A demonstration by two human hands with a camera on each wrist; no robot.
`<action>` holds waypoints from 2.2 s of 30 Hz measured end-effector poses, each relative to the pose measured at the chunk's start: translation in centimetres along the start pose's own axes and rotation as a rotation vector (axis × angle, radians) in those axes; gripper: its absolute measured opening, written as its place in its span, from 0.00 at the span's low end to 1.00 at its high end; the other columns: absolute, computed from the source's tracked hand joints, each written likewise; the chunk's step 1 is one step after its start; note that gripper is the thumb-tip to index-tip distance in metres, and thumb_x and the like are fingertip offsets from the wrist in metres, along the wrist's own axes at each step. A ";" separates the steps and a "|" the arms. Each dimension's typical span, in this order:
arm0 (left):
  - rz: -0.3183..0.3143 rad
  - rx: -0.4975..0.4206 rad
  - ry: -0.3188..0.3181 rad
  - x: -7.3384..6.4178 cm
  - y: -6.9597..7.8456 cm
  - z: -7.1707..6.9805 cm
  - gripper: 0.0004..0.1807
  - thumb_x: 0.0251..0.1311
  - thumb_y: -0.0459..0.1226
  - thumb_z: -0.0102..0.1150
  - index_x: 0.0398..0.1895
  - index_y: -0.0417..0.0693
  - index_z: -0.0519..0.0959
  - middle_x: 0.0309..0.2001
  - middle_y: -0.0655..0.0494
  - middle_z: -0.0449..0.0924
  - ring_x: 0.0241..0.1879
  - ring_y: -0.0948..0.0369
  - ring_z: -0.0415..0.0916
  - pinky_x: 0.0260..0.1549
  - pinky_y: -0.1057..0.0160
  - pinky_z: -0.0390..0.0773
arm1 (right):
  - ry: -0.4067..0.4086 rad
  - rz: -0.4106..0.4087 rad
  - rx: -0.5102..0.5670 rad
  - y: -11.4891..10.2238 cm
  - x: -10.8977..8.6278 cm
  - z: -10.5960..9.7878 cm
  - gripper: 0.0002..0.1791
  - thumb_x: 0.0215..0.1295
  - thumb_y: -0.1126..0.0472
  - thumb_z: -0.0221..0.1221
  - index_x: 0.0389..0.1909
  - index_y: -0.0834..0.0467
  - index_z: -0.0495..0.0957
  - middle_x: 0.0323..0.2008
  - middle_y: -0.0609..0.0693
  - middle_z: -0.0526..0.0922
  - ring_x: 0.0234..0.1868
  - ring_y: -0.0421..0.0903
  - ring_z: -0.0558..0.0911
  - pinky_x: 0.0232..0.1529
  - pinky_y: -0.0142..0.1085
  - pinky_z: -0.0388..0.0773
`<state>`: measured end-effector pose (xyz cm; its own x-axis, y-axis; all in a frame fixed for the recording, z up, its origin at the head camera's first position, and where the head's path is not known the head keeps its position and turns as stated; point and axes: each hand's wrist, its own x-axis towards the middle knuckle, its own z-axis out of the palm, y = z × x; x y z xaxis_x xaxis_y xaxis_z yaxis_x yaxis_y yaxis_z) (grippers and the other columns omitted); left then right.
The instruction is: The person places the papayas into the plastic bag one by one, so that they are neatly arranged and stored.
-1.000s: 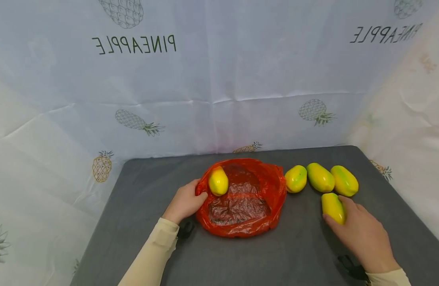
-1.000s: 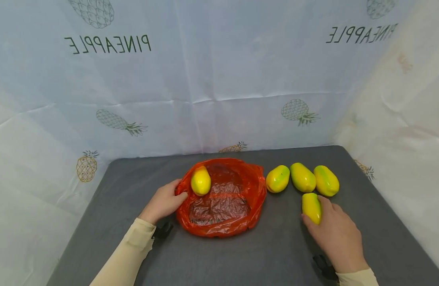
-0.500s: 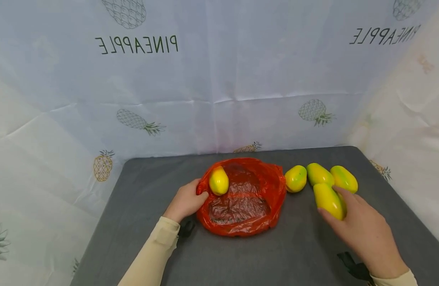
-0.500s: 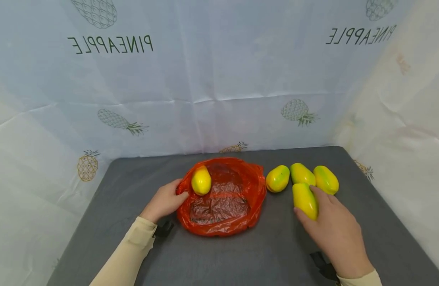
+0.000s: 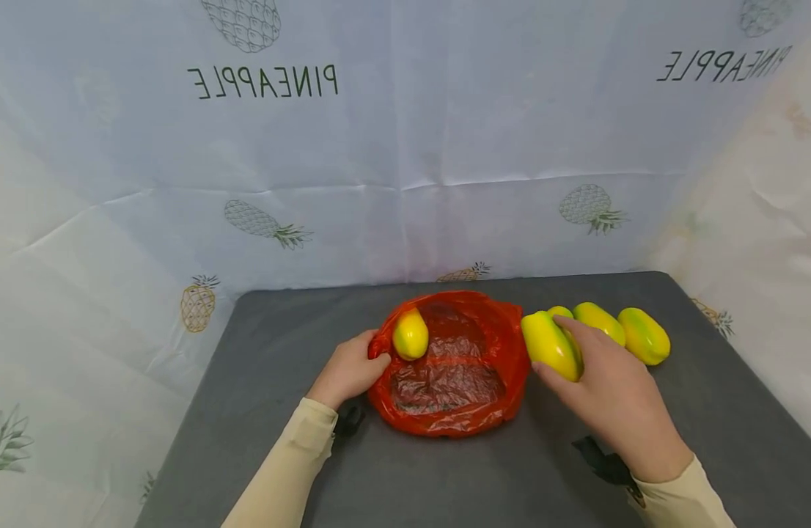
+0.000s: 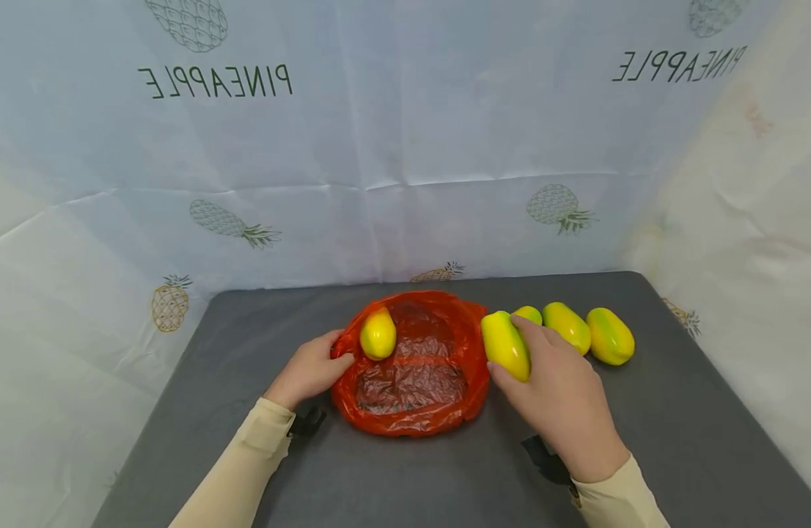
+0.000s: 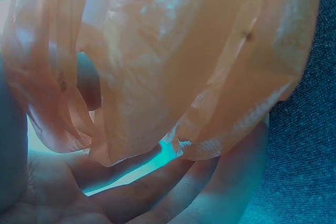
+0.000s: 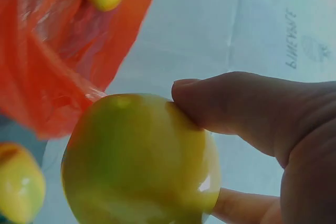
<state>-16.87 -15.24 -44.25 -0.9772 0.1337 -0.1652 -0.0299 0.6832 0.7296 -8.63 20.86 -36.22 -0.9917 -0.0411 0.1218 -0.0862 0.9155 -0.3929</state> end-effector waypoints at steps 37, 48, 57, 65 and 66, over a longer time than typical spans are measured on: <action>0.056 -0.003 0.012 -0.1 -0.2 -0.4 0.26 0.75 0.44 0.59 0.72 0.45 0.76 0.54 0.49 0.89 0.37 0.60 0.85 0.48 0.52 0.90 | -0.094 -0.182 0.127 -11.1 3.8 8.9 0.43 0.59 0.44 0.78 0.73 0.52 0.75 0.60 0.51 0.86 0.45 0.48 0.83 0.46 0.47 0.87; 0.054 -0.016 0.010 -0.1 0.1 -0.4 0.23 0.77 0.46 0.58 0.69 0.45 0.78 0.51 0.51 0.89 0.35 0.60 0.84 0.48 0.53 0.90 | -0.139 -0.191 0.127 -11.8 3.6 10.9 0.40 0.58 0.45 0.79 0.69 0.55 0.78 0.58 0.51 0.87 0.47 0.48 0.83 0.52 0.50 0.87; 0.040 -0.013 0.015 -0.2 -0.1 -0.4 0.23 0.80 0.48 0.56 0.68 0.46 0.79 0.52 0.51 0.89 0.38 0.59 0.84 0.48 0.53 0.90 | -0.138 -0.216 0.120 -12.1 3.4 11.7 0.41 0.57 0.46 0.79 0.69 0.56 0.78 0.58 0.52 0.87 0.47 0.49 0.84 0.53 0.51 0.87; 0.030 -0.014 0.014 0.0 0.0 -0.4 0.24 0.80 0.51 0.56 0.69 0.47 0.79 0.50 0.53 0.88 0.38 0.58 0.82 0.46 0.55 0.88 | -0.173 -0.229 0.120 -12.3 3.4 12.6 0.41 0.58 0.46 0.79 0.70 0.56 0.77 0.57 0.53 0.87 0.45 0.48 0.84 0.52 0.50 0.88; 0.029 -0.013 0.014 0.0 0.1 -0.4 0.24 0.80 0.51 0.56 0.69 0.47 0.79 0.50 0.53 0.88 0.38 0.58 0.82 0.46 0.54 0.88 | -0.177 -0.229 0.120 -12.3 3.4 12.6 0.41 0.58 0.46 0.78 0.70 0.56 0.77 0.57 0.53 0.87 0.44 0.48 0.84 0.52 0.50 0.88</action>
<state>-16.98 -15.48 -43.96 -0.9806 0.1429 -0.1342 -0.0040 0.6700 0.7423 -12.14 4.42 -42.51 -0.9455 -0.3195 0.0635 -0.3096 0.8209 -0.4798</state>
